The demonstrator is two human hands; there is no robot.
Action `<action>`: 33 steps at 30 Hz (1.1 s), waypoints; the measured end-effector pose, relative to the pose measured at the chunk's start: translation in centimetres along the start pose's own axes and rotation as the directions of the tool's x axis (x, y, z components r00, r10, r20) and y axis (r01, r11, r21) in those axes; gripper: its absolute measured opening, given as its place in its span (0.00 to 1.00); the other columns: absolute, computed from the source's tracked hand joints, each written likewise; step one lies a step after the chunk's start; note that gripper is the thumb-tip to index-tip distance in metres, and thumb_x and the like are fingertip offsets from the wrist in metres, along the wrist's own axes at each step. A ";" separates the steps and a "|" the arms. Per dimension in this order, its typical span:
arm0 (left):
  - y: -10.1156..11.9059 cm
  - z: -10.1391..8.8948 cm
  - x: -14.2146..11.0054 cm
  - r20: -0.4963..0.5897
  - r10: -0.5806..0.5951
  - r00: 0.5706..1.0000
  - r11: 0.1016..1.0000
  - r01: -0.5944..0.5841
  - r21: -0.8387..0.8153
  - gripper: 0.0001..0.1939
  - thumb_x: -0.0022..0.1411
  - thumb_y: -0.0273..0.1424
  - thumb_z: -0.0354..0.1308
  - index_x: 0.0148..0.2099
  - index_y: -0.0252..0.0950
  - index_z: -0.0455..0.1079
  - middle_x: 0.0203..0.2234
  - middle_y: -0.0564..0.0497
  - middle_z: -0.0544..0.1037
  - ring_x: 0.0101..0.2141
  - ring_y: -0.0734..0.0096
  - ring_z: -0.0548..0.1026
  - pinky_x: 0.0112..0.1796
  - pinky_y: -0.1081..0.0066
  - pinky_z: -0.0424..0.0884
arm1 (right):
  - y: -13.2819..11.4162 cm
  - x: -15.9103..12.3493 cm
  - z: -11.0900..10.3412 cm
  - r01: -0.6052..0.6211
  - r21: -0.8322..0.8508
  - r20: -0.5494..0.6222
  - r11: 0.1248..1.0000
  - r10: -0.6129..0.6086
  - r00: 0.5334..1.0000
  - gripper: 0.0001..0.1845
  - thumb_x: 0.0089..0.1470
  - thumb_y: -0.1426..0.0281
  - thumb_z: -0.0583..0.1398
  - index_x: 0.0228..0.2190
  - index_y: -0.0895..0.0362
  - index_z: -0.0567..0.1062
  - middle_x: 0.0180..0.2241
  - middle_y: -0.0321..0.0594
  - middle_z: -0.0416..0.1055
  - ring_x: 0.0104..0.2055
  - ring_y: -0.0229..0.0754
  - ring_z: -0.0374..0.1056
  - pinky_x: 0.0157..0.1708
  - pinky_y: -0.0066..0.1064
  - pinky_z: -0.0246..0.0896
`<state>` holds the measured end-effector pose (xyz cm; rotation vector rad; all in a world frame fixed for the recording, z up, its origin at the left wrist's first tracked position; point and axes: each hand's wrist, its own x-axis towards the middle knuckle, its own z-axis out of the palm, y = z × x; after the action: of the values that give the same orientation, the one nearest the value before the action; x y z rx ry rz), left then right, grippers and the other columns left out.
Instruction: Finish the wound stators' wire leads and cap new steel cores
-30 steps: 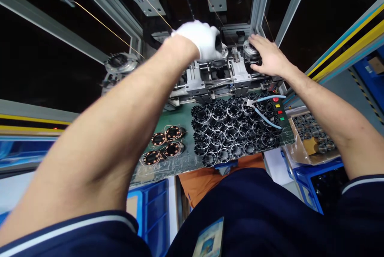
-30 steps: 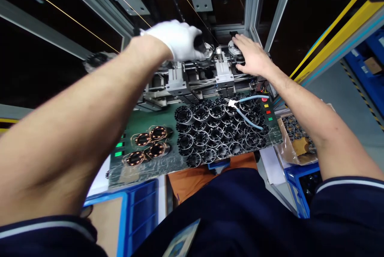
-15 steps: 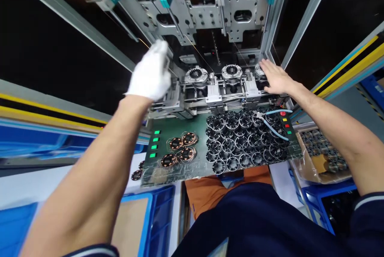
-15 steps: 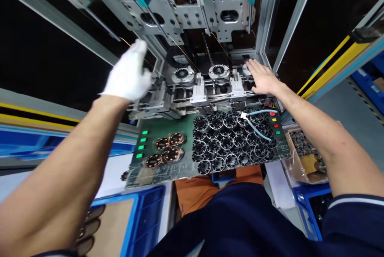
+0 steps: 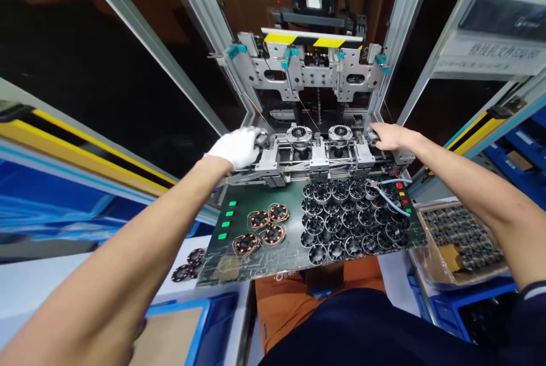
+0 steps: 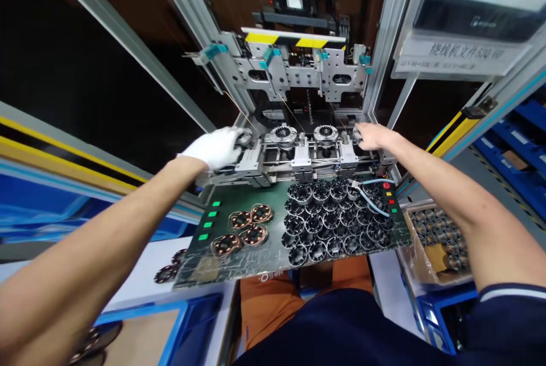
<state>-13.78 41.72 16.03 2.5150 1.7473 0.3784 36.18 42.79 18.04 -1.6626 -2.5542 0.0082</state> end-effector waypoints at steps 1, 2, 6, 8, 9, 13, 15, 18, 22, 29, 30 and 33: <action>1.2 0.2 0.7 -0.029 0.016 0.999 1.000 -0.017 -0.009 0.33 0.72 0.24 0.58 0.75 0.15 0.64 0.76 0.24 0.69 0.78 0.33 0.65 0.76 0.38 0.63 | -1.5 1.0 -0.2 0.014 -0.004 -0.019 1.000 -0.014 1.000 0.32 0.71 0.59 0.71 0.70 0.54 0.74 0.74 0.54 0.69 0.73 0.63 0.70 0.72 0.64 0.70; 2.8 0.6 1.4 -0.065 0.038 0.997 0.999 -0.039 -0.019 0.34 0.73 0.26 0.57 0.77 0.17 0.63 0.77 0.25 0.67 0.79 0.34 0.63 0.78 0.39 0.60 | -3.4 2.0 -0.3 0.027 -0.010 -0.045 1.000 -0.027 0.999 0.30 0.73 0.58 0.70 0.70 0.53 0.74 0.73 0.52 0.69 0.72 0.62 0.70 0.71 0.64 0.70; 9.4 3.5 3.4 -0.132 0.116 0.984 0.988 -0.127 -0.084 0.41 0.65 0.27 0.67 0.77 0.24 0.66 0.78 0.29 0.69 0.80 0.39 0.63 0.79 0.48 0.61 | -10.4 4.0 1.5 0.016 -0.038 -0.121 0.999 -0.021 0.992 0.31 0.73 0.58 0.70 0.70 0.54 0.74 0.74 0.52 0.68 0.73 0.63 0.69 0.71 0.65 0.69; 10.4 4.3 2.7 -0.172 0.107 0.979 0.984 -0.129 -0.119 0.43 0.63 0.30 0.69 0.77 0.23 0.66 0.77 0.27 0.70 0.79 0.36 0.65 0.77 0.47 0.64 | -11.3 3.4 2.2 0.007 -0.039 -0.135 0.999 -0.012 0.991 0.31 0.73 0.58 0.70 0.69 0.54 0.74 0.74 0.52 0.68 0.73 0.63 0.69 0.71 0.65 0.69; 10.0 4.4 1.7 -0.206 0.091 0.974 0.984 -0.121 -0.134 0.44 0.65 0.32 0.69 0.79 0.22 0.64 0.77 0.26 0.69 0.79 0.36 0.64 0.78 0.46 0.63 | -10.9 2.8 2.1 0.000 -0.035 -0.150 0.999 -0.005 0.989 0.30 0.73 0.58 0.70 0.69 0.54 0.74 0.73 0.52 0.68 0.72 0.62 0.70 0.71 0.64 0.70; 4.7 4.6 -7.5 -0.432 -0.119 0.894 0.973 0.019 -0.228 0.46 0.75 0.40 0.61 0.84 0.23 0.51 0.81 0.24 0.61 0.82 0.35 0.58 0.80 0.39 0.55 | -5.8 -0.8 0.5 -0.079 0.018 -0.260 0.997 0.081 0.962 0.28 0.74 0.58 0.69 0.67 0.54 0.75 0.71 0.51 0.71 0.68 0.59 0.73 0.67 0.60 0.75; 2.3 5.9 -14.1 -0.547 -0.426 0.721 0.869 0.157 -0.470 0.43 0.75 0.44 0.62 0.83 0.34 0.57 0.77 0.34 0.70 0.78 0.40 0.67 0.79 0.44 0.61 | -3.3 -2.7 -0.2 -0.107 0.069 -0.274 0.992 0.122 0.954 0.27 0.74 0.58 0.69 0.67 0.54 0.76 0.70 0.51 0.72 0.68 0.59 0.74 0.67 0.60 0.75; 1.5 9.6 -24.0 -0.474 -0.599 0.645 0.775 0.321 -0.544 0.39 0.78 0.43 0.51 0.81 0.26 0.56 0.72 0.28 0.74 0.73 0.38 0.73 0.75 0.38 0.67 | -1.6 -5.5 -0.8 -0.060 0.165 -0.281 0.984 0.105 0.954 0.28 0.73 0.56 0.69 0.67 0.55 0.76 0.71 0.52 0.71 0.69 0.60 0.72 0.68 0.62 0.73; 4.2 13.9 -31.6 -0.316 -0.669 0.673 0.714 0.464 -0.525 0.37 0.70 0.46 0.57 0.72 0.28 0.70 0.66 0.26 0.79 0.68 0.30 0.76 0.71 0.33 0.71 | -1.4 -11.6 -0.4 0.019 0.308 -0.434 0.951 0.122 0.893 0.33 0.78 0.54 0.62 0.77 0.34 0.63 0.81 0.43 0.59 0.79 0.59 0.62 0.76 0.64 0.65; 6.6 14.0 -28.9 -0.134 -0.668 0.732 0.674 0.519 -0.526 0.30 0.59 0.45 0.74 0.60 0.37 0.80 0.71 0.34 0.77 0.73 0.26 0.69 0.77 0.37 0.57 | -2.8 -28.9 10.9 -0.244 0.483 -0.543 0.841 0.506 0.670 0.25 0.76 0.52 0.66 0.63 0.54 0.78 0.58 0.48 0.79 0.53 0.51 0.80 0.53 0.49 0.83; 6.7 13.8 -28.5 -0.121 -0.686 0.718 0.651 0.530 -0.543 0.30 0.60 0.46 0.73 0.61 0.37 0.79 0.70 0.33 0.77 0.73 0.25 0.68 0.77 0.35 0.56 | -3.3 -30.7 12.7 -0.293 0.475 -0.520 0.830 0.533 0.667 0.22 0.76 0.53 0.67 0.60 0.54 0.79 0.58 0.48 0.80 0.53 0.50 0.80 0.54 0.48 0.83; 7.1 13.0 -28.4 -0.088 -0.702 0.707 0.590 0.508 -0.627 0.34 0.65 0.47 0.65 0.68 0.38 0.70 0.63 0.35 0.80 0.71 0.27 0.70 0.73 0.31 0.60 | -4.7 -33.7 16.6 -0.376 0.440 -0.439 0.815 0.561 0.702 0.20 0.75 0.56 0.67 0.59 0.55 0.80 0.59 0.48 0.79 0.56 0.50 0.79 0.56 0.49 0.83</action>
<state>-13.64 13.96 -0.03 1.3612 2.0727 1.1071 44.10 10.89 -0.76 -1.8066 -1.5543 -0.0190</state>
